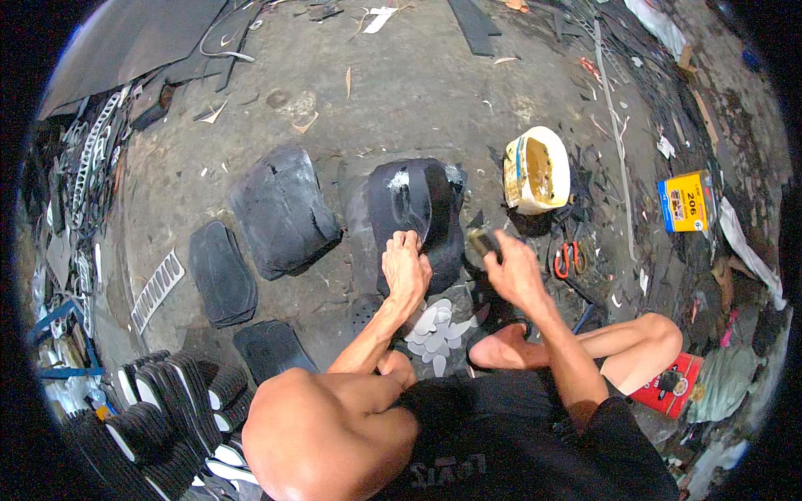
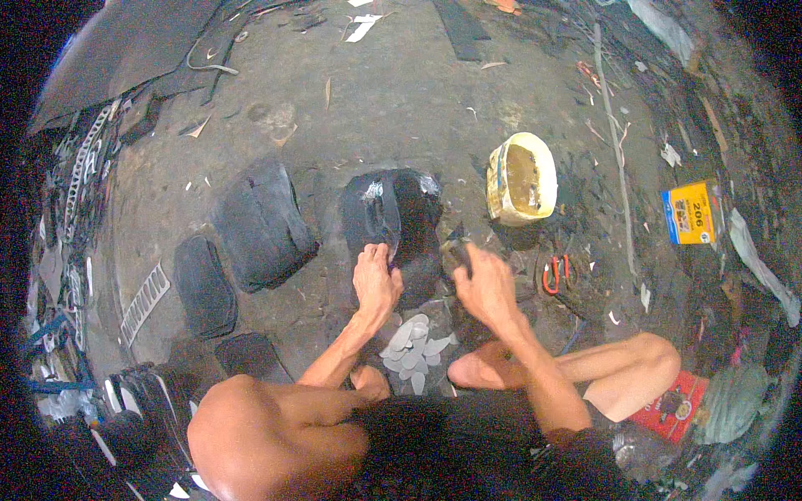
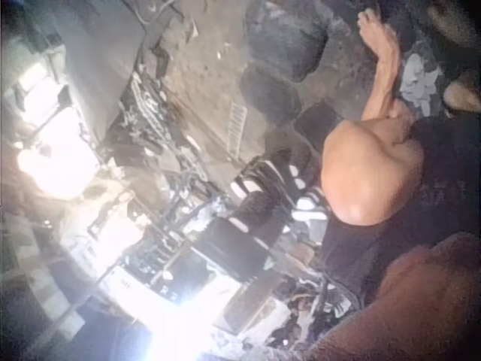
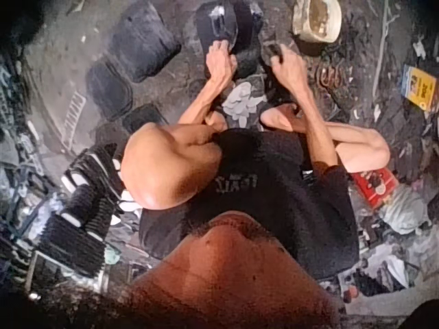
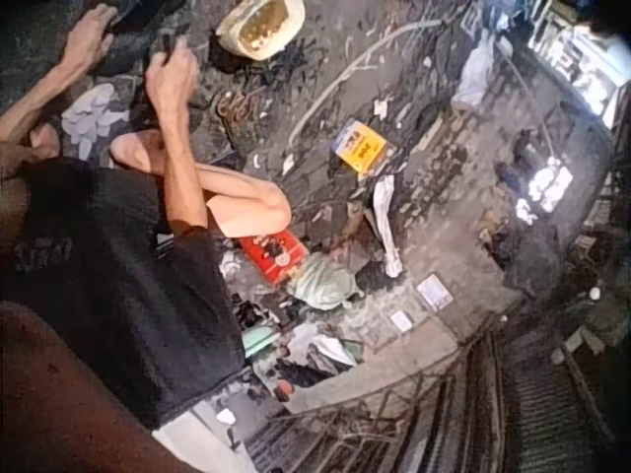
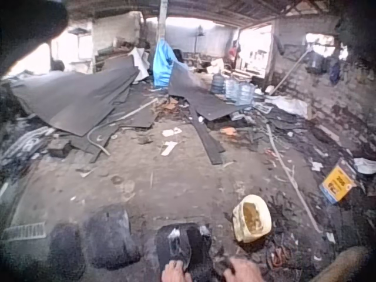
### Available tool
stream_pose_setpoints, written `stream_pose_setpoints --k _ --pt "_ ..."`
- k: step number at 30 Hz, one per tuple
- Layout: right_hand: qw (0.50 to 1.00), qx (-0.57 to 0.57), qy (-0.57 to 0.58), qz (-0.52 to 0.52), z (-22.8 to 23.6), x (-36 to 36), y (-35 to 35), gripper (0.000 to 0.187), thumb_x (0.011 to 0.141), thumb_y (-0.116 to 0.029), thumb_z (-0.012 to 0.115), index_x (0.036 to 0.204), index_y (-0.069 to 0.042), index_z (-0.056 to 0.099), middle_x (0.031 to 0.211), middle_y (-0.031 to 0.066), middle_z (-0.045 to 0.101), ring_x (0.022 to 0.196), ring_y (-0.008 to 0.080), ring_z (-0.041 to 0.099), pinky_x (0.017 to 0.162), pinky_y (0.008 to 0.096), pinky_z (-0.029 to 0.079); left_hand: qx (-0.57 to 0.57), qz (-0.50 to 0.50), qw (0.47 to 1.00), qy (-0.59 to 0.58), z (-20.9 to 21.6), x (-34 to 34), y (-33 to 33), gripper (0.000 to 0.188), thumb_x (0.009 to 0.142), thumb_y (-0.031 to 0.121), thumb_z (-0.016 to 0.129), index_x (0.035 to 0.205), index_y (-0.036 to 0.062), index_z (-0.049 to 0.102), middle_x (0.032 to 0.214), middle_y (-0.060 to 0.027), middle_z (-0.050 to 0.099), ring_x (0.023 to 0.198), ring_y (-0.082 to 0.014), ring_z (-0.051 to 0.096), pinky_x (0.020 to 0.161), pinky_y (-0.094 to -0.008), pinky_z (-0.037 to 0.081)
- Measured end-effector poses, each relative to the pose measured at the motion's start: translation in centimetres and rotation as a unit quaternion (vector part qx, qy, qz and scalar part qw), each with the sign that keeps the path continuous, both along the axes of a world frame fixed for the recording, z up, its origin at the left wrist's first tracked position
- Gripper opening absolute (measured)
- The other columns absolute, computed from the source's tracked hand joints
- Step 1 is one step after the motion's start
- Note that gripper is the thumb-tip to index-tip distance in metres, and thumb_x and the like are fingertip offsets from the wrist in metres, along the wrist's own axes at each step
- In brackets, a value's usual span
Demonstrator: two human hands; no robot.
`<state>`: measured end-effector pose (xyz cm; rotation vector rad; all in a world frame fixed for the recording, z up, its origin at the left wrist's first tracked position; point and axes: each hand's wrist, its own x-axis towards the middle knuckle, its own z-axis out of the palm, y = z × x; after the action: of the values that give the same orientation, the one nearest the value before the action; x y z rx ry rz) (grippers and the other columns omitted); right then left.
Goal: The person sits on the floor and applies a yellowish adhesive from a bucket onto black footwear parts using a brush. After coating several parts, the person picks up small white cylindrical objects and handles them briefly.
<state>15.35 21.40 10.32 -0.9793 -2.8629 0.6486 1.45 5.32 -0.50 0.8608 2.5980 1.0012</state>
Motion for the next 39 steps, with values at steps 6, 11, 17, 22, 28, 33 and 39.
stream_pose_setpoints --k 6,11,17,22,28,33,39 --pt "0.996 -0.074 -0.035 -0.032 -1.8 0.5 -3.6 0.044 0.091 -0.022 0.067 0.126 0.004 0.063 0.109 0.0296 0.071 0.103 0.0496 0.068 0.091 0.0576 0.053 0.012 -0.039 0.985 -0.166 2.7 -1.8 -1.2 0.030 0.076 0.010 0.081 0.093 0.0007 0.058 0.099 -0.0212 0.070 0.091 -0.0416 0.066 0.083 -0.0497 0.053" --pt "0.995 -0.091 -0.046 -0.017 -3.2 0.4 -4.5 0.041 0.092 -0.021 0.067 0.126 0.002 0.063 0.118 0.0288 0.070 0.112 0.0476 0.065 0.096 0.0558 0.051 0.203 0.042 0.939 -0.275 4.3 -5.4 -2.4 0.041 0.088 0.012 0.074 0.122 -0.0064 0.062 0.116 -0.0164 0.073 0.105 -0.0235 0.066 0.096 -0.0396 0.052" --pt "0.997 -0.070 -0.004 -0.016 -2.7 0.8 -3.3 0.048 0.092 -0.018 0.063 0.133 0.007 0.061 0.119 0.0295 0.069 0.113 0.0479 0.065 0.100 0.0541 0.050 0.417 0.210 0.861 -0.200 8.1 -11.8 -6.9 0.037 0.092 0.002 0.073 0.126 -0.0020 0.058 0.120 -0.0092 0.067 0.111 -0.0197 0.063 0.100 -0.0327 0.050" --pt "0.998 -0.050 0.031 0.015 -0.9 -0.1 -3.2 0.044 0.092 -0.013 0.064 0.132 0.006 0.062 0.118 0.0306 0.070 0.111 0.0486 0.066 0.099 0.0532 0.051 0.387 0.342 0.827 -0.223 1.0 -16.4 -14.6 0.061 0.088 0.019 0.083 0.137 -0.0058 0.057 0.122 -0.0135 0.070 0.109 -0.0197 0.065 0.098 -0.0314 0.049" --pt "0.997 -0.016 0.077 0.007 2.2 -0.9 -0.2 0.038 0.093 -0.010 0.067 0.128 0.004 0.066 0.117 0.0285 0.071 0.108 0.0464 0.069 0.096 0.0491 0.054 0.028 0.410 0.910 0.047 0.7 -13.0 -13.2 0.073 0.077 0.042 0.093 0.126 -0.0003 0.060 0.106 -0.0181 0.065 0.105 -0.0337 0.063 0.096 -0.0468 0.049" --pt "0.990 0.092 0.045 -0.098 7.6 -3.1 8.4 0.045 0.092 -0.015 0.069 0.134 0.000 0.067 0.121 0.0270 0.072 0.112 0.0450 0.069 0.096 0.0522 0.054 0.055 0.324 0.936 0.123 1.3 -10.5 -12.6 0.053 0.085 0.027 0.086 0.125 0.0016 0.061 0.115 -0.0189 0.060 0.112 -0.0347 0.058 0.099 -0.0472 0.046" --pt "0.969 0.233 -0.027 -0.082 0.5 -4.7 25.3 0.050 0.090 -0.025 0.071 0.134 -0.003 0.068 0.115 0.0260 0.074 0.108 0.0458 0.071 0.097 0.0509 0.057 0.017 0.122 0.991 0.058 1.5 -2.9 -3.7 0.080 0.083 0.031 0.088 0.143 -0.0078 0.052 0.129 -0.0242 0.054 0.121 -0.0424 0.052 0.103 -0.0511 0.045"
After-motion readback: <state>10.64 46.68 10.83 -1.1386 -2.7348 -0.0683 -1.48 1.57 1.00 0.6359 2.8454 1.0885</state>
